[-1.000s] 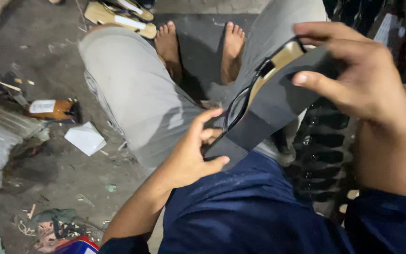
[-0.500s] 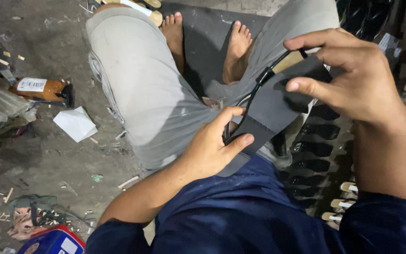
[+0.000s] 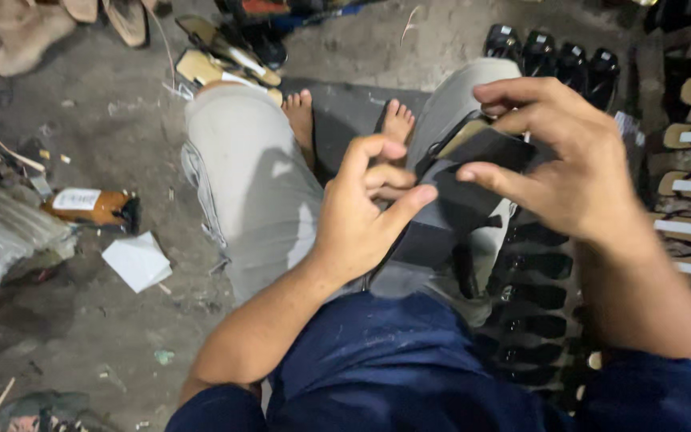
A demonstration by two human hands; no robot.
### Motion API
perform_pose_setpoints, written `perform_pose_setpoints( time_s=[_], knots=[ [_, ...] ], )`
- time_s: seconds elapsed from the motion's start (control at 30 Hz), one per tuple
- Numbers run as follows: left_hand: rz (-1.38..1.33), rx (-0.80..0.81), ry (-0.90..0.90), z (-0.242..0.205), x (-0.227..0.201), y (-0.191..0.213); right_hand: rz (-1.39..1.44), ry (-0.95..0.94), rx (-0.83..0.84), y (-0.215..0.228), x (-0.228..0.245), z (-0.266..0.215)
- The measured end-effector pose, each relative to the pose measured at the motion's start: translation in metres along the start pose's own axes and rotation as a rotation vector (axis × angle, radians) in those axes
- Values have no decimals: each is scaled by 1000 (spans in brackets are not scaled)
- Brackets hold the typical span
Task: The person assembles black sandals by attaching straps to the soles using a manual riveting tool. They repeatedly position the strap, press the rivet with the tool, and inspect the connection. The person handles multiple sandals and places finished units aside.
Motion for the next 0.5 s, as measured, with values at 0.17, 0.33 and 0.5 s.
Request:
perform_pose_setpoints(
  time_s=[0.17,0.33,0.5],
  knots=[
    [26,-39,-53,-12,4,2,631,-201,-277,-35,-6,-26],
    [651,-31,-204,-26,-30,18,643,-238,-217,-55,-7,-52],
    [622,95,-360,-16,-54,21,528,-174,-156,-48,5,-48]
  ],
)
Point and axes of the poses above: each hand's wrist, its own z-axis towards the middle knuckle, its own y-axis out of the back of the hand, x = y × z, the point moved 1 cm from there along z, towards the middle knuckle, and after that the axes turned 14 degrees about x, right-handed, at the moved point
